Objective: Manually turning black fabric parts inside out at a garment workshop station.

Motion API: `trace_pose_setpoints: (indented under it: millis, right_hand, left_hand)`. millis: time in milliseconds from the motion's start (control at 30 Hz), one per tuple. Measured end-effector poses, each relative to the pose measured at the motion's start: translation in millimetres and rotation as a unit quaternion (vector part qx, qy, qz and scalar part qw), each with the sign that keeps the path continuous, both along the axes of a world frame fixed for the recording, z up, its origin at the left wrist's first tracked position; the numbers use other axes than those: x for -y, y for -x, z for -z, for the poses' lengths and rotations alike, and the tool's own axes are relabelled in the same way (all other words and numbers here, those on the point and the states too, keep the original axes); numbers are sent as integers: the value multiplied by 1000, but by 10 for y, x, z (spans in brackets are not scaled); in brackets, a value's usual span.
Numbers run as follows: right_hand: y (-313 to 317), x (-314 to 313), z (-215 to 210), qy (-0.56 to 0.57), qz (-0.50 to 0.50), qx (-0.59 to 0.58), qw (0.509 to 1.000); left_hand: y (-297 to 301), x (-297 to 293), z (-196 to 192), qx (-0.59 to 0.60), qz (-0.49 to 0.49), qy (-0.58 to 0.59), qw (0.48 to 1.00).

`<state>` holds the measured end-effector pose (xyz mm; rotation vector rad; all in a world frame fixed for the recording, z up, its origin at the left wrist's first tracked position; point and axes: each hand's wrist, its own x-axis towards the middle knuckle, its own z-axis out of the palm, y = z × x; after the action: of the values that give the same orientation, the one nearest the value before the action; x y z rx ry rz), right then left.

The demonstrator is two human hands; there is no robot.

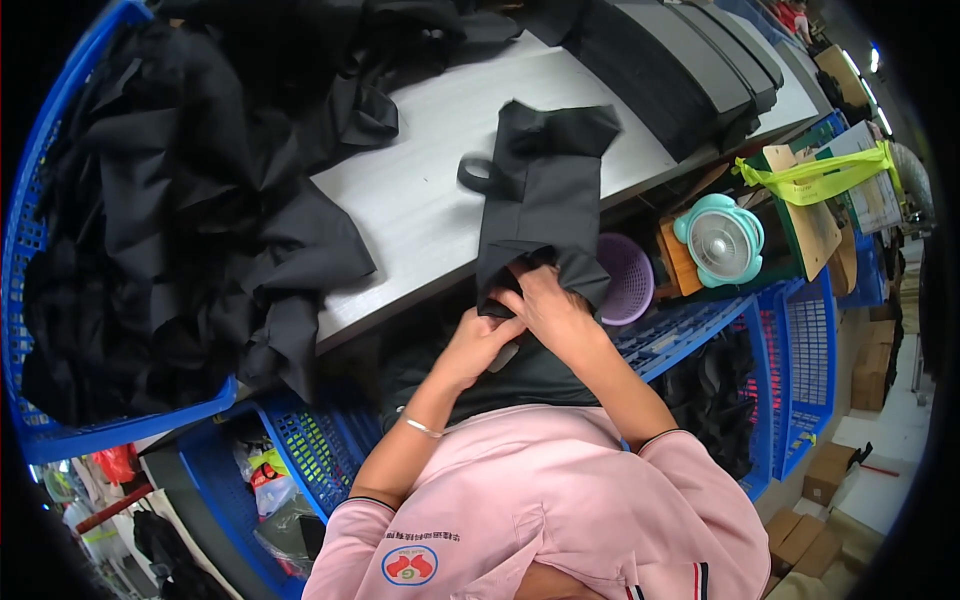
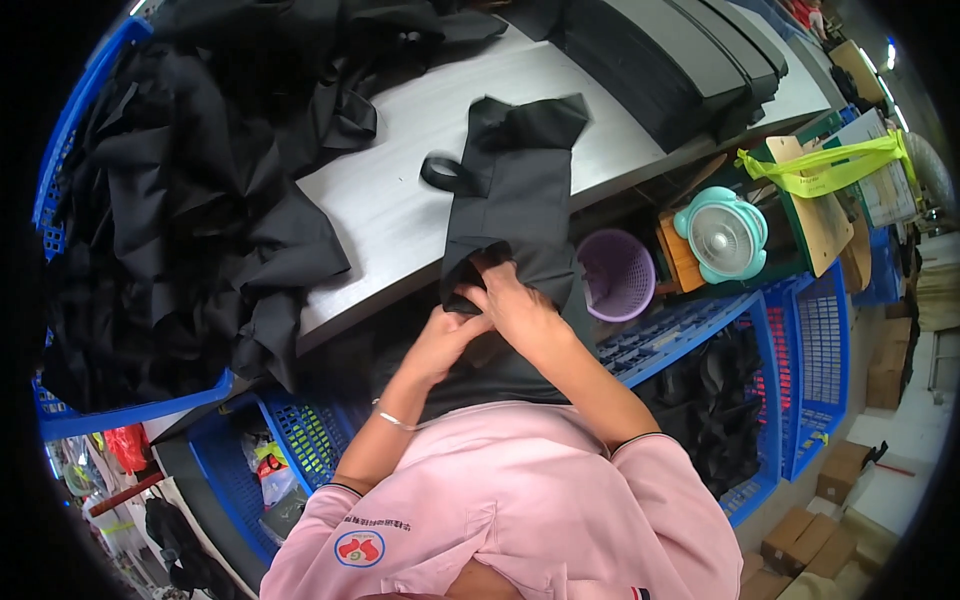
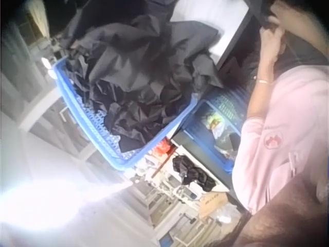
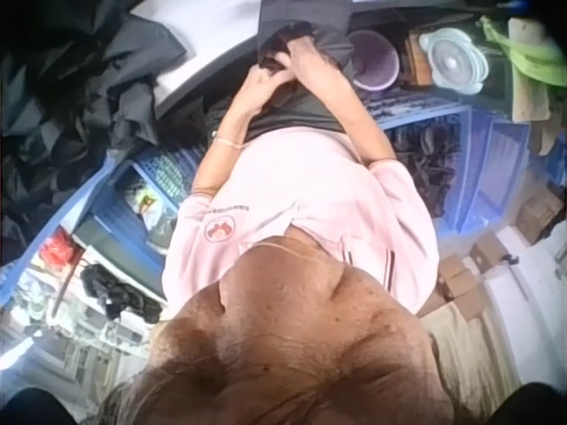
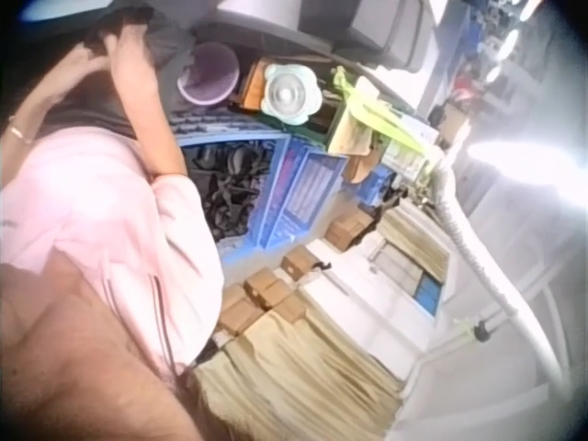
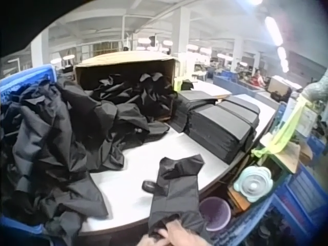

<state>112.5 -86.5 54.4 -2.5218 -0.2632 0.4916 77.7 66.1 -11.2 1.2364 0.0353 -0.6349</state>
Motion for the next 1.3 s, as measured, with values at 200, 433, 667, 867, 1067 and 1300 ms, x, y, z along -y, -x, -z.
trace_pose_setpoints:
  millis: [200,433,667,867,1067,1300]
  right_hand:
    - [375,43,85,-33,-16,-61,997]
    - [673,-93,-250,-94,-175,142,970]
    - [789,277,-788,-429,85,64,897]
    - [437,368,-162,-292,177,310,887]
    - [627,537,-135,-605,207,-232,733]
    - [647,537,-203,-532,262,-83,801]
  left_hand:
    - [-34,-452,-364,60,-135,171,974]
    - [-250,-137,-556,6,-276,101,956]
    - [-81,-238,-402,156,-336,18,929]
    - [212,-254,-501,190,-292,-62,935]
    - [326,-278,-574,70,-223,53,971]
    - [219,-144,-564,17,-164,145,976]
